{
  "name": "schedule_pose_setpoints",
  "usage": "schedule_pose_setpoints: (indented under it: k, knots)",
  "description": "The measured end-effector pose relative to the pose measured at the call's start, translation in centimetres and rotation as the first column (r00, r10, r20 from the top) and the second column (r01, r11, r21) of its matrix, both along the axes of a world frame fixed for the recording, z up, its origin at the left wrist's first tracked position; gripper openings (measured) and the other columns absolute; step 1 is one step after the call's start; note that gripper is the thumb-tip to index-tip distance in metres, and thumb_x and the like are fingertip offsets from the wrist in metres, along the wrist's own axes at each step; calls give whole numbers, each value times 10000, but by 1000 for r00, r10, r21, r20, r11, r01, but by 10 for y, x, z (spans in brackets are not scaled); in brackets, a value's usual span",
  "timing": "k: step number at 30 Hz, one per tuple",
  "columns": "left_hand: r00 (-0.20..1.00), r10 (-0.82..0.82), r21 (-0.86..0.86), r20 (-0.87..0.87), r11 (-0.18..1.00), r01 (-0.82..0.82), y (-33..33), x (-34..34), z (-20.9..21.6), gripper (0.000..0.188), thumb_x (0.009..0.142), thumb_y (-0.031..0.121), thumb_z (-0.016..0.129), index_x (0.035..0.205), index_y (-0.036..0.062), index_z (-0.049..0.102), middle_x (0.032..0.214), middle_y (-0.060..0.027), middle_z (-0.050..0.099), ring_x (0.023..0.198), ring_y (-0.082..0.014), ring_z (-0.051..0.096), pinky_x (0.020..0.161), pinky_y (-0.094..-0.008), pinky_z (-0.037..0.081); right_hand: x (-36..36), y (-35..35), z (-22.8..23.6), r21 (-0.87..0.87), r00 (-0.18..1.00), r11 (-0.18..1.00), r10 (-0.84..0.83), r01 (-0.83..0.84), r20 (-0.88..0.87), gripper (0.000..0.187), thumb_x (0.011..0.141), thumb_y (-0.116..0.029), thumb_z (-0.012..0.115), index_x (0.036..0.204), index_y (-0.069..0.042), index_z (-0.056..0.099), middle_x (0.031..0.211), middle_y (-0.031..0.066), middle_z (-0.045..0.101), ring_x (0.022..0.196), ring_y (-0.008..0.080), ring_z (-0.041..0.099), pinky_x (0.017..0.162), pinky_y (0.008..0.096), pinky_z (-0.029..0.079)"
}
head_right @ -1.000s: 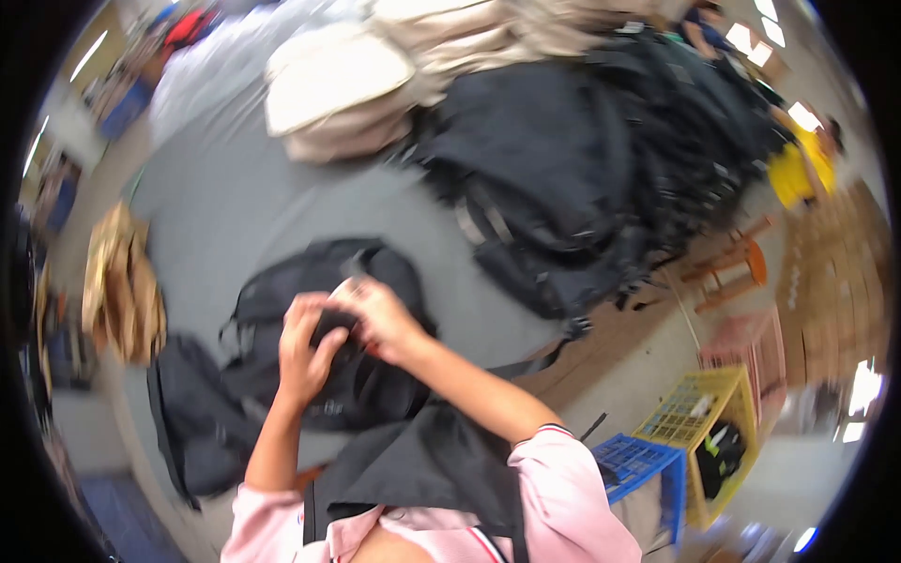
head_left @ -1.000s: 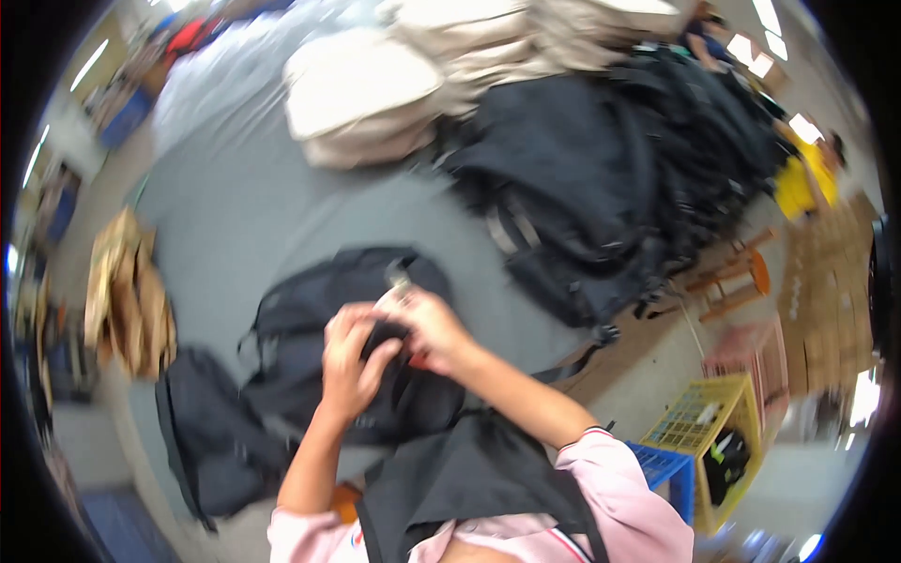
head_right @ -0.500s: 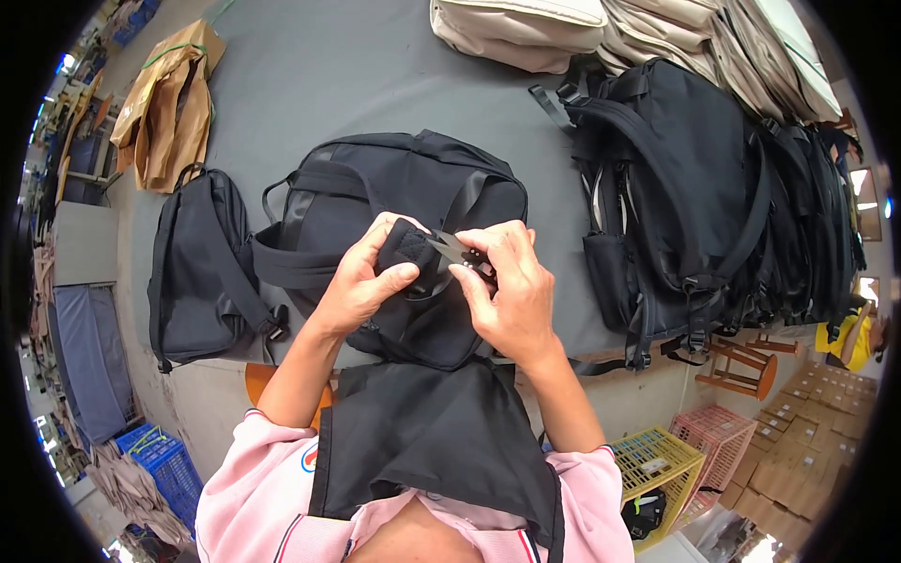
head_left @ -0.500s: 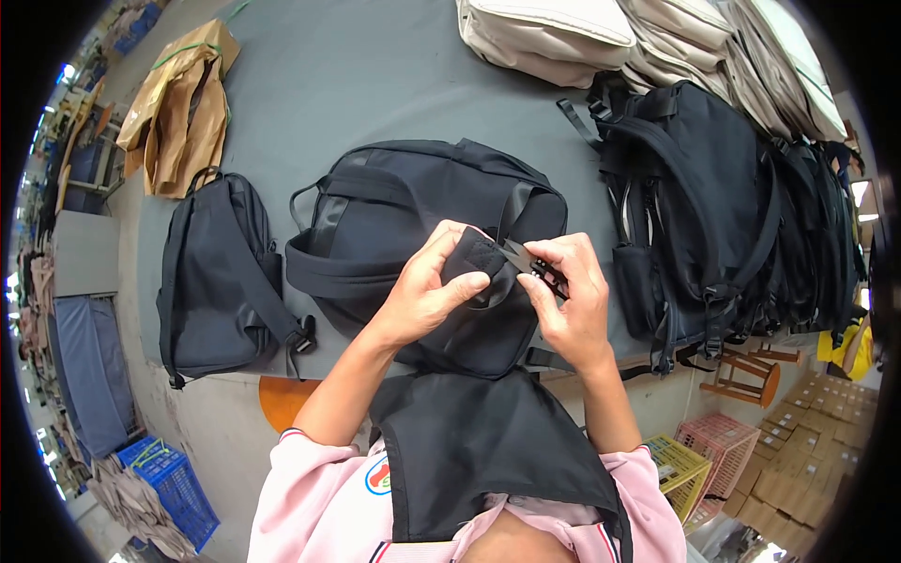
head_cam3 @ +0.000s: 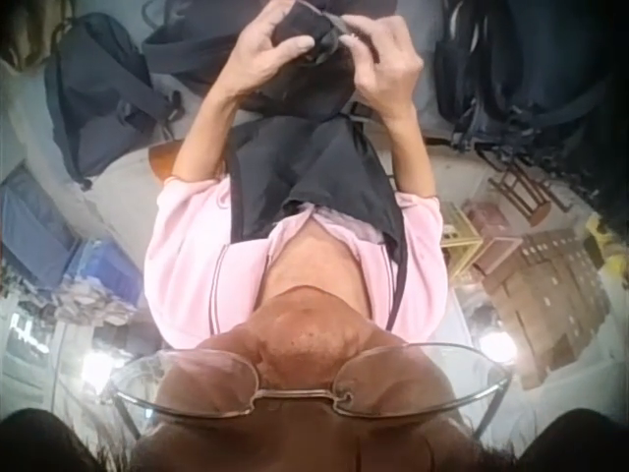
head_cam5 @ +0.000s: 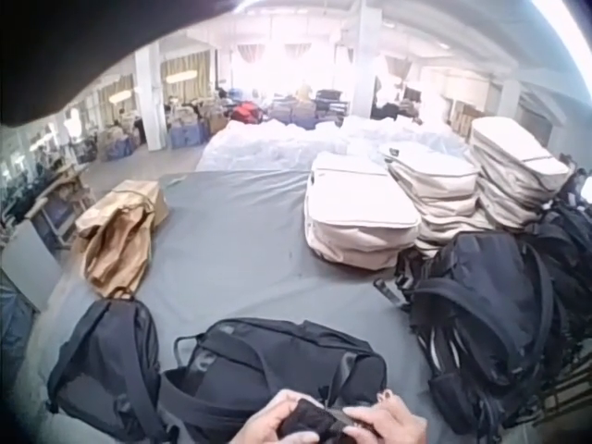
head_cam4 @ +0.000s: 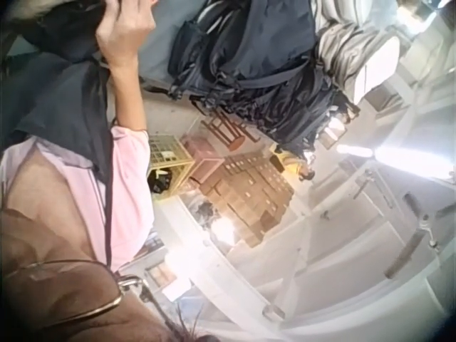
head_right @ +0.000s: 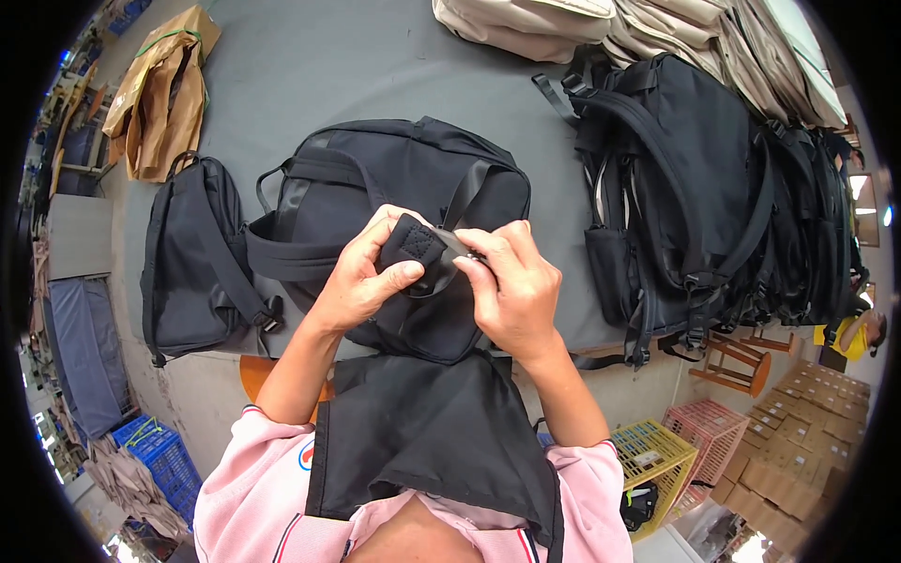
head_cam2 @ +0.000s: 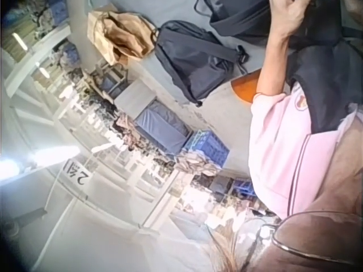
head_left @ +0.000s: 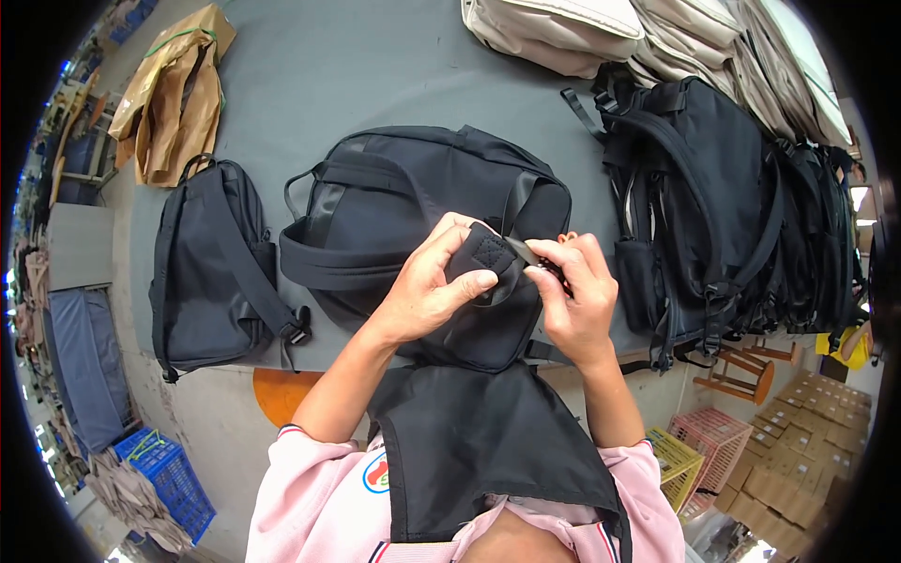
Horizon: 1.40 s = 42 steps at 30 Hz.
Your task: Inspecting and cleaning loose threads on backpacks in a factory setting.
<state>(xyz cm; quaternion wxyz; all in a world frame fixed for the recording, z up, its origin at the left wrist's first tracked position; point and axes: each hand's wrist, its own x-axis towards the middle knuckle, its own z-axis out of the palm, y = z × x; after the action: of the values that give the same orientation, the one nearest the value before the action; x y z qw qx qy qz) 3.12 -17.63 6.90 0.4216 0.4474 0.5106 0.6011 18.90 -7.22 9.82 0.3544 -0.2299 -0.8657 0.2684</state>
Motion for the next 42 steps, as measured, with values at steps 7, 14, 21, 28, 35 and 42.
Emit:
schedule_pose_setpoints:
  k: [7, 14, 21, 28, 35, 42]
  knots:
    - [1000, -21, -8, -3, 1000, 21, -1, 0, 1, 328, 821, 177, 659, 1064, -14, 549, 1059, -63, 478, 1004, -146, 467, 890, -265, 382, 3, 0, 10, -80, 995, 996, 55, -48, 83, 260, 690, -37, 705, 941, -72, 647, 749, 62, 546, 570, 207, 559, 502, 295, 443]
    - [999, -32, 23, -22, 999, 32, -3, -2, -2, 330, 816, 181, 665, 1061, -9, 553, 1062, -63, 474, 1005, -150, 467, 893, -265, 378, -1, 0, 5, -32, 996, 997, 73, -71, 60, 270, 681, -46, 712, 940, -79, 645, 756, 57, 548, 576, 217, 561, 508, 307, 446]
    - [1000, 0, 12, 16, 1000, 0, -3, 0, -4, 291, 801, 145, 676, 1008, -22, 561, 1045, -85, 488, 984, -179, 480, 865, -286, 398, -2, -3, -3, 40, 1000, 999, 9, -9, 4, 257, 691, -30, 707, 938, -69, 650, 755, 62, 553, 583, 202, 564, 503, 295, 444]
    - [1000, -6, -24, 12, 1000, 7, -5, -1, -4, 340, 793, 215, 701, 1003, -15, 563, 1044, -85, 487, 1001, -175, 471, 869, -280, 391, -3, -5, 1, -142, 999, 989, 34, -31, 19, 235, 705, 16, 682, 932, -32, 648, 751, 72, 551, 586, 182, 549, 518, 282, 450]
    - [828, 138, 93, -544, 990, -105, -1, 16, -6, 381, 827, 421, 604, 765, 58, 511, 809, -74, 484, 797, -245, 483, 765, -341, 333, 10, 9, -27, -744, 982, 668, -152, 16, -116, 189, 822, -4, 620, 1004, 1, 571, 854, -12, 498, 746, 62, 496, 662, 188, 420]
    - [849, 132, 227, -512, 974, -14, 29, 28, 7, 329, 849, 375, 575, 763, 58, 558, 934, -104, 513, 968, -260, 493, 956, -462, 261, 1, 13, -3, -743, 988, 652, 64, -147, -139, 85, 857, 16, 572, 938, 34, 560, 825, 6, 484, 638, 50, 484, 587, 191, 395]
